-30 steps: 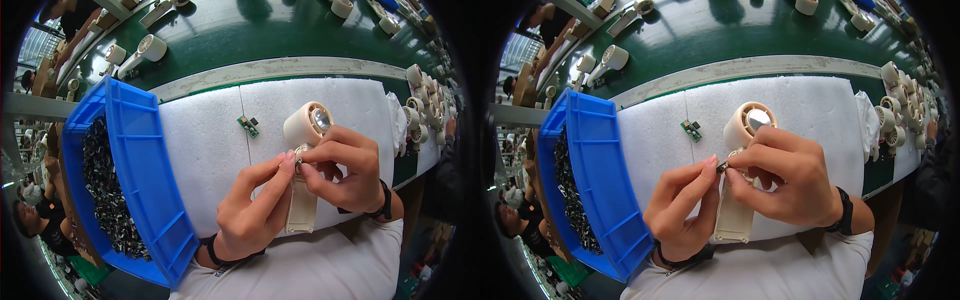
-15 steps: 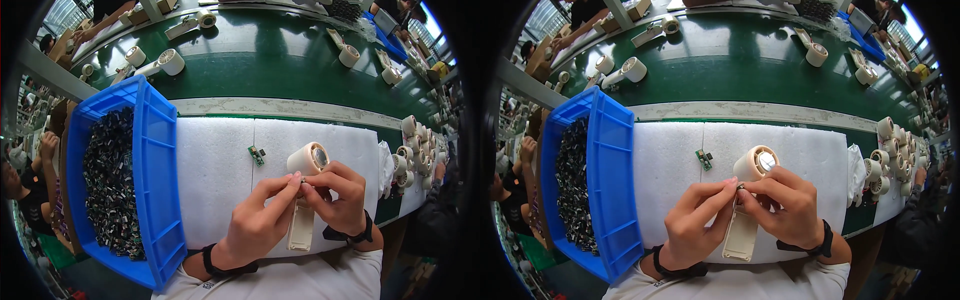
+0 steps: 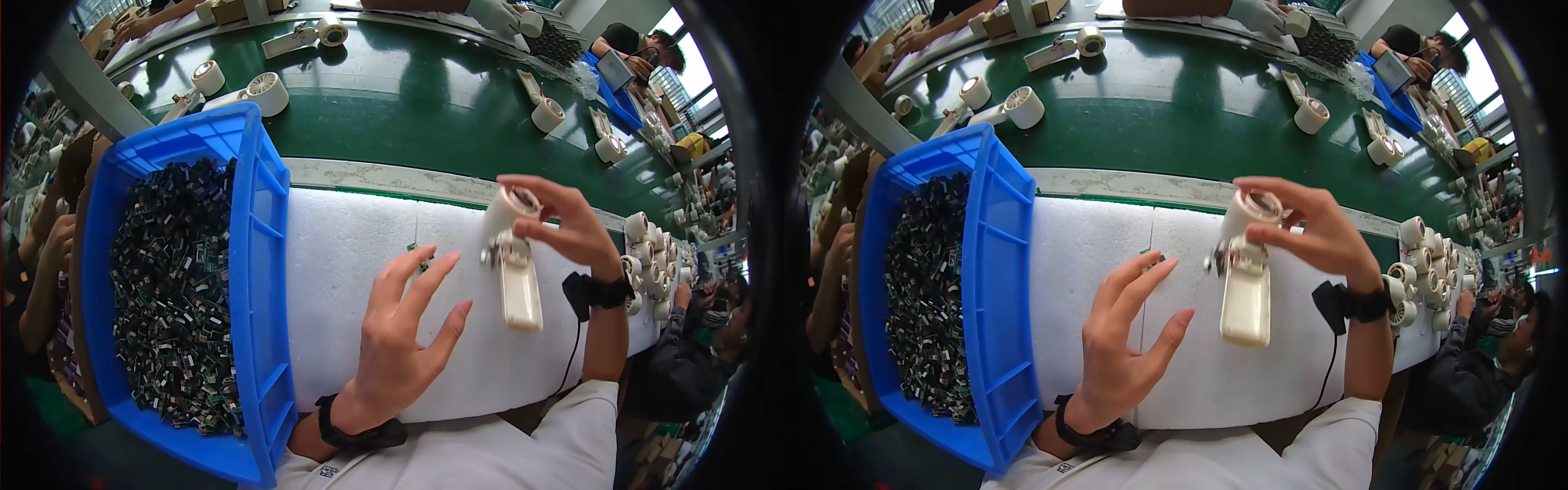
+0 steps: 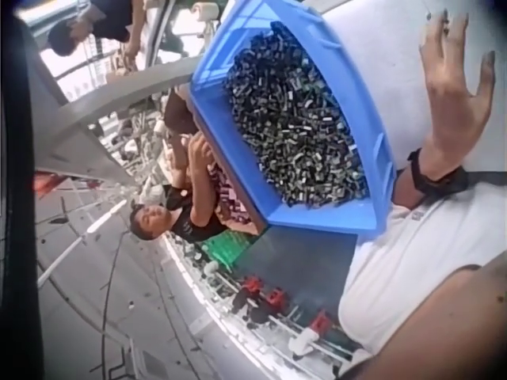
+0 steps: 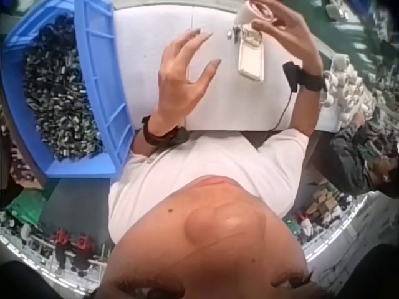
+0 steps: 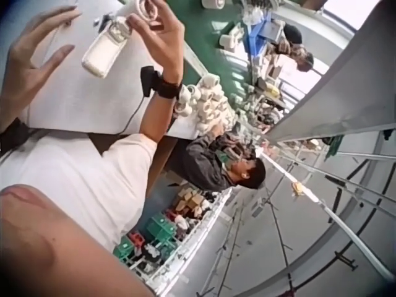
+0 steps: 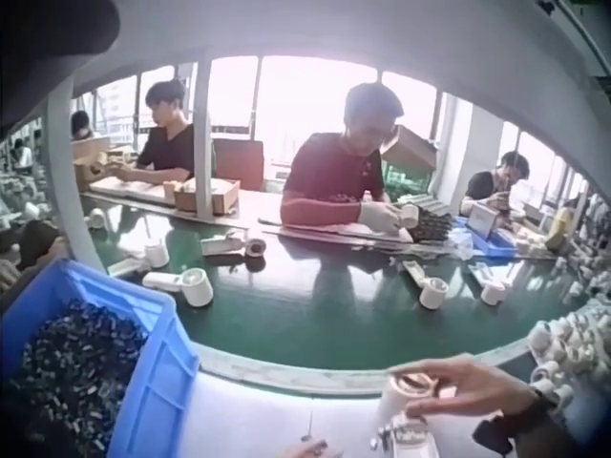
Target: The person assembles handheld fans by connecting circuit boards to wires inside the fan housings and pressing them into place. They repeat this process for multiple units, picking circuit boards from a blue bin and setting completed assemblies aside.
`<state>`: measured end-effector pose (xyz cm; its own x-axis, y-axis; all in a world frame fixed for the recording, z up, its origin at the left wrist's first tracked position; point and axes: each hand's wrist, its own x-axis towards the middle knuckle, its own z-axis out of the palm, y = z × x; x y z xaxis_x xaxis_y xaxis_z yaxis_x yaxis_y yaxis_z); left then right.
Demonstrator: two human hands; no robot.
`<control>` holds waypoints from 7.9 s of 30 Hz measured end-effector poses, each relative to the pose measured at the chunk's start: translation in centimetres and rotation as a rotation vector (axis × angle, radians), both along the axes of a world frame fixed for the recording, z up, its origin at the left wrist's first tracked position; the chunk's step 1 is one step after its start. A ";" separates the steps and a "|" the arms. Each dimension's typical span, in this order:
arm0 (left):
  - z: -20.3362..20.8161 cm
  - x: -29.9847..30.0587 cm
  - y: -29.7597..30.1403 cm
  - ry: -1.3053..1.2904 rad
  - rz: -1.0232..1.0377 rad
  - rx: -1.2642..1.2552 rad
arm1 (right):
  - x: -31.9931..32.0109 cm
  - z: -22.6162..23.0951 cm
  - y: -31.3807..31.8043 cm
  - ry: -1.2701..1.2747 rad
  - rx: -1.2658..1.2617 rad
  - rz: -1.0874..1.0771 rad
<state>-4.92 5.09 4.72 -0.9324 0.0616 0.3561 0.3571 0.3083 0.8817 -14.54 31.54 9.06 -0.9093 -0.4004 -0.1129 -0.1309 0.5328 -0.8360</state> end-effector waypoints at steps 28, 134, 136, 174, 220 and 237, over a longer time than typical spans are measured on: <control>-1.4 0.5 -0.3 0.097 -0.001 -0.116 | -3.4 4.0 2.0 0.046 0.306 -0.009; -1.5 0.9 0.1 -0.463 -0.440 0.594 | 9.2 -1.6 -3.6 0.317 -0.017 0.054; -1.5 0.9 -0.1 -0.543 -0.510 0.636 | 9.1 -1.9 -3.2 0.316 -0.054 0.070; -1.7 1.1 0.5 -0.256 -0.325 0.273 | 9.0 -2.2 -3.2 0.261 -0.020 0.021; -1.5 1.1 0.7 -0.403 -0.356 0.448 | 10.1 -1.4 -4.3 0.314 0.060 -0.096; -1.0 1.0 1.3 -0.041 -0.236 0.137 | 10.3 -1.9 -4.9 0.531 0.085 -0.100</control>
